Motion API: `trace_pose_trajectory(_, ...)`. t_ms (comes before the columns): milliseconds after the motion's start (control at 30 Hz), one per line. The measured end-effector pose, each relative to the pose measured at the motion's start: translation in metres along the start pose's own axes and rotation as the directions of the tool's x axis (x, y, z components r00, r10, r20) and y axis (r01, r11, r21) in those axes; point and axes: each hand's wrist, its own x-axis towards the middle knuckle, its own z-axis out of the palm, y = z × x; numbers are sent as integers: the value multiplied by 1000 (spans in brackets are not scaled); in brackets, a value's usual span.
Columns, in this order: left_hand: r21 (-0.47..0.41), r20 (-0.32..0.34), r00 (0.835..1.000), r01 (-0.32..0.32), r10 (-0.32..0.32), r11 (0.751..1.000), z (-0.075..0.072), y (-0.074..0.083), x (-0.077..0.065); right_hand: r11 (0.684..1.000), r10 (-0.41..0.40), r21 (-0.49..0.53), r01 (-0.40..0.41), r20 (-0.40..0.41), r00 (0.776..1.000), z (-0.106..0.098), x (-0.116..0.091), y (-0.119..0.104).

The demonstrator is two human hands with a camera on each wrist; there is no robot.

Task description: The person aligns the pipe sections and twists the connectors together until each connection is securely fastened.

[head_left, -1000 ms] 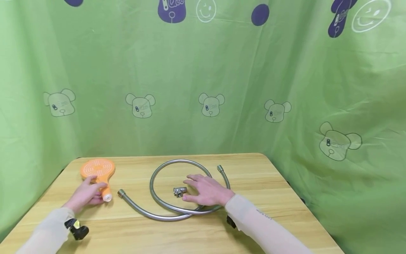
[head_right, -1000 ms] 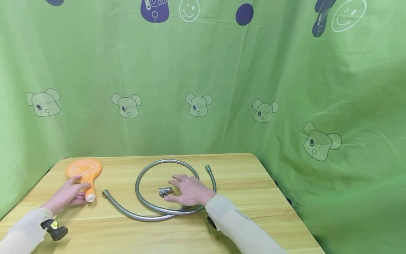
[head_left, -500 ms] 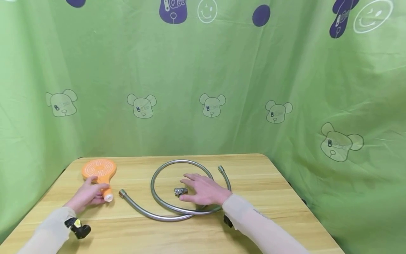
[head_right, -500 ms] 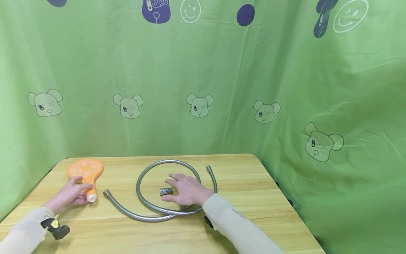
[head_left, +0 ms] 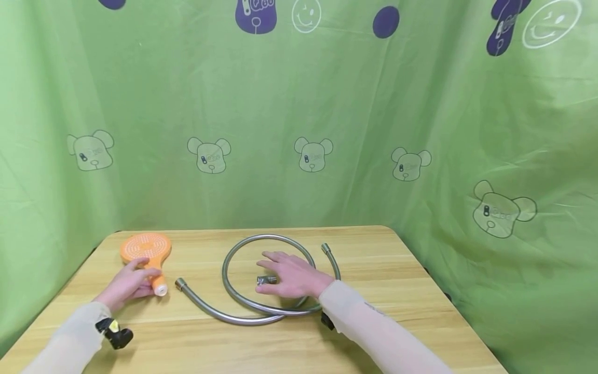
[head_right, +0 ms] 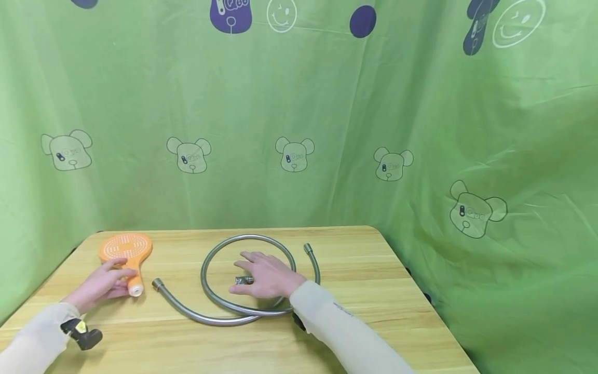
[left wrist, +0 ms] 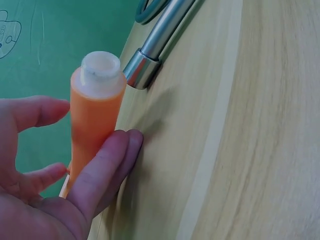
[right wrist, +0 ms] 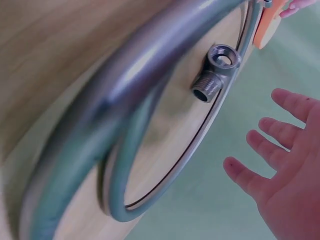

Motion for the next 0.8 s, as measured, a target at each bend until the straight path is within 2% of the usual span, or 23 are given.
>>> trace_pose_trajectory(500, -11, 29, 1000, -5, 5, 1000, 2, -1, 2, 998, -47, -31, 47, -5, 999, -11, 24, -16)
trace_pose_trajectory(800, -29, 41, 999, 3, -2, 1000, 1, -1, 4, 998, -64, 0, 64, 19, 998, -9, 43, -30)
